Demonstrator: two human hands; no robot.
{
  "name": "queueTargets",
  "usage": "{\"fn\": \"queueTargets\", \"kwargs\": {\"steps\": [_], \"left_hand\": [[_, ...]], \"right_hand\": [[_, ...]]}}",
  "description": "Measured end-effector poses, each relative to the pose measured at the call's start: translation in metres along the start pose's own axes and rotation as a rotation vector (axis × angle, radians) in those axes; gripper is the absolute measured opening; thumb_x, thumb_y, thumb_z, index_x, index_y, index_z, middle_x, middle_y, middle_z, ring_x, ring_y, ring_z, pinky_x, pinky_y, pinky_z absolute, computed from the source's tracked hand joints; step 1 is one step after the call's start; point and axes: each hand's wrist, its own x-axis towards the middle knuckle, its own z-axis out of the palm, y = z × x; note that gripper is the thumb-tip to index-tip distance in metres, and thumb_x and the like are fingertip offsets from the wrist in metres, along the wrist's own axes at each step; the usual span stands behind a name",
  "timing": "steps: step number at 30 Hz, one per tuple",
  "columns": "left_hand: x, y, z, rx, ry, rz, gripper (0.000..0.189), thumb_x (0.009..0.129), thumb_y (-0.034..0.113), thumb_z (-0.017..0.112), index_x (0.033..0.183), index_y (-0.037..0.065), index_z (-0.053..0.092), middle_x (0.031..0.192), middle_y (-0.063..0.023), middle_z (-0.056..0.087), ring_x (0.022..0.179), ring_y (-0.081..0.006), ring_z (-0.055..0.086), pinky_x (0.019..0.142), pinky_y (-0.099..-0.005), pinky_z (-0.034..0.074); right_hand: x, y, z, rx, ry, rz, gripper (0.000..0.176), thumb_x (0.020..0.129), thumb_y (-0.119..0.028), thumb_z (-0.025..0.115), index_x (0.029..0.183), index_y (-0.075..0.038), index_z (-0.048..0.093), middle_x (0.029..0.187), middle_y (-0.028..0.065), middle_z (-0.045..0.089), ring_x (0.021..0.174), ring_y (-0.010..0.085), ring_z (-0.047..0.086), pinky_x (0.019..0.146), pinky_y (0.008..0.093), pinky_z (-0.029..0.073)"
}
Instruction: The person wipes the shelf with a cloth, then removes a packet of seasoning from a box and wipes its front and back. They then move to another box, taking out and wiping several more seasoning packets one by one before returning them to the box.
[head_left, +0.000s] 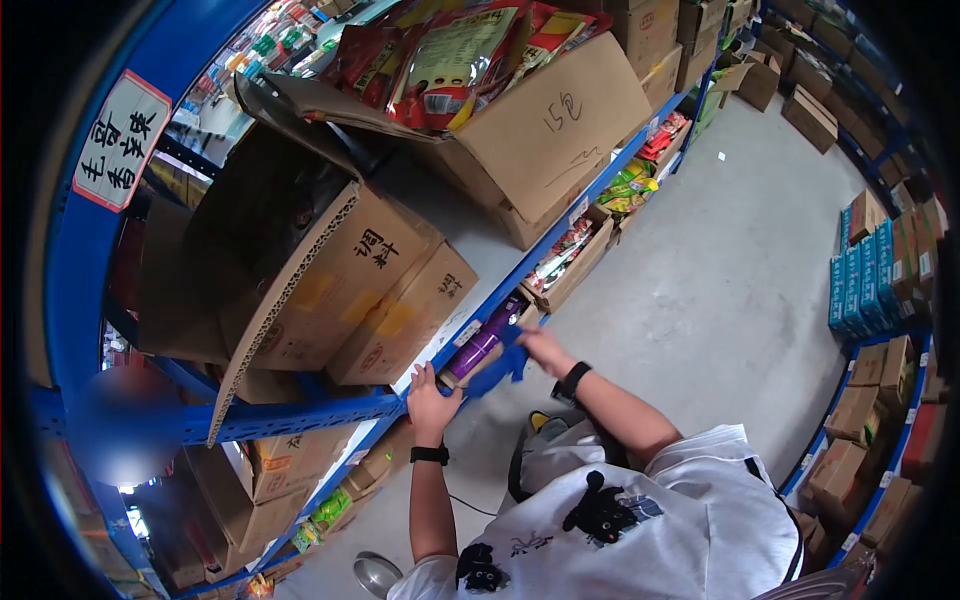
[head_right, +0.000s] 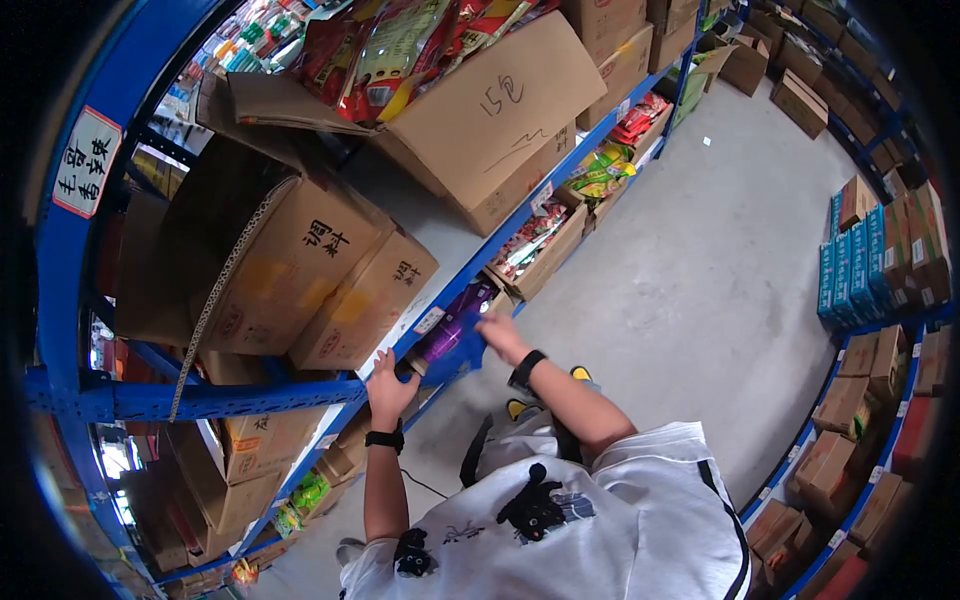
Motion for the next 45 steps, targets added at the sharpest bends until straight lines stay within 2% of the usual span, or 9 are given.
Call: {"fn": "queueTargets", "kwargs": {"steps": [6, 11, 12, 15, 22, 26, 33, 37, 45], "left_hand": [[-0.001, 0.0, 0.004, 0.037, 0.029, -0.014, 0.076, 0.063, 0.032, 0.067, 0.124, -0.006, 0.042, 0.126, -0.0315, 0.04, 0.118, -0.0431, 0.04, 0.098, -0.0395, 0.037], [0.0, -0.002, 0.0, 0.003, -0.007, -0.017, 0.077, 0.063, 0.033, 0.067, 0.125, -0.006, 0.042, 0.126, -0.0317, 0.04, 0.117, -0.0436, 0.041, 0.097, -0.0399, 0.037], [0.001, -0.001, 0.001, 0.006, -0.008, -0.018, 0.077, 0.063, 0.034, 0.067, 0.124, -0.006, 0.042, 0.126, -0.0321, 0.04, 0.117, -0.0439, 0.041, 0.097, -0.0401, 0.037], [0.003, 0.002, 0.005, 0.063, -0.016, -0.032, 0.078, 0.062, 0.035, 0.066, 0.124, -0.007, 0.042, 0.125, -0.033, 0.041, 0.116, -0.0449, 0.042, 0.098, -0.0399, 0.037], [-0.005, -0.02, 0.009, -0.103, 0.014, 0.024, 0.074, 0.066, 0.036, 0.067, 0.126, 0.001, 0.044, 0.128, -0.0291, 0.04, 0.12, -0.0399, 0.04, 0.099, -0.0393, 0.035], [-0.013, -0.012, 0.007, -0.063, -0.033, 0.04, 0.069, 0.07, 0.039, 0.068, 0.126, 0.004, 0.045, 0.13, -0.0279, 0.039, 0.123, -0.0374, 0.037, 0.1, -0.0385, 0.033], [-0.027, 0.075, -0.018, -0.883, -0.104, 0.229, 0.065, 0.081, 0.023, 0.064, 0.131, -0.002, 0.031, 0.128, -0.0209, 0.043, 0.119, -0.0269, 0.044, 0.097, -0.0357, 0.034], [-0.015, 0.112, -0.057, -1.316, -0.23, 0.214, 0.027, 0.083, 0.014, 0.062, 0.104, -0.002, 0.054, 0.097, -0.0056, 0.059, 0.092, -0.0111, 0.053, 0.084, -0.0251, 0.04], [-0.014, 0.134, -0.102, -1.49, -0.366, 0.249, 0.011, 0.092, 0.015, 0.05, 0.094, 0.004, 0.049, 0.083, 0.0032, 0.052, 0.076, -0.001, 0.045, 0.067, -0.0162, 0.036]], "right_hand": [[0.023, -0.105, -0.048, 0.503, 0.205, -0.363, 0.057, 0.079, 0.008, 0.042, 0.134, -0.006, 0.035, 0.1, 0.0112, 0.055, 0.081, 0.0165, 0.057, 0.07, 0.0282, 0.05], [0.098, -0.091, -0.038, -0.089, 0.624, -0.566, 0.063, 0.074, 0.001, 0.049, 0.135, -0.01, 0.036, 0.11, 0.0116, 0.057, 0.09, 0.0196, 0.056, 0.08, 0.0293, 0.045], [0.08, -0.091, -0.02, -0.171, 0.637, -0.589, 0.06, 0.073, -0.001, 0.049, 0.132, 0.0, 0.036, 0.133, 0.0222, 0.038, 0.125, 0.0289, 0.037, 0.101, 0.0273, 0.028], [0.049, -0.047, 0.031, -0.375, 0.663, -0.52, 0.06, 0.073, -0.001, 0.049, 0.131, 0.001, 0.035, 0.13, 0.0236, 0.041, 0.121, 0.0319, 0.041, 0.1, 0.0311, 0.031], [-0.006, 0.049, 0.107, 0.101, -0.304, -0.057, 0.047, 0.073, 0.006, 0.051, 0.12, 0.001, 0.052, 0.104, 0.0086, 0.061, 0.088, 0.0138, 0.058, 0.081, 0.023, 0.045], [-0.026, -0.012, 0.074, 0.15, -0.404, 0.07, 0.047, 0.073, 0.007, 0.046, 0.119, 0.002, 0.052, 0.112, 0.0079, 0.057, 0.095, 0.0134, 0.057, 0.083, 0.0242, 0.046], [-0.086, -0.105, 0.002, 0.412, -0.645, -0.047, 0.047, 0.078, 0.007, 0.041, 0.124, 0.004, 0.043, 0.117, 0.0154, 0.054, 0.101, 0.0201, 0.057, 0.092, 0.03, 0.045], [-0.136, -0.133, -0.004, 0.466, -0.69, -0.125, 0.046, 0.078, 0.007, 0.043, 0.124, 0.004, 0.043, 0.119, 0.0151, 0.052, 0.104, 0.0202, 0.056, 0.092, 0.0307, 0.044], [-0.179, -0.157, -0.021, 0.025, -0.369, -0.476, 0.043, 0.077, 0.008, 0.053, 0.12, 0.001, 0.049, 0.119, 0.0117, 0.053, 0.107, 0.0175, 0.052, 0.093, 0.0289, 0.042]]}}
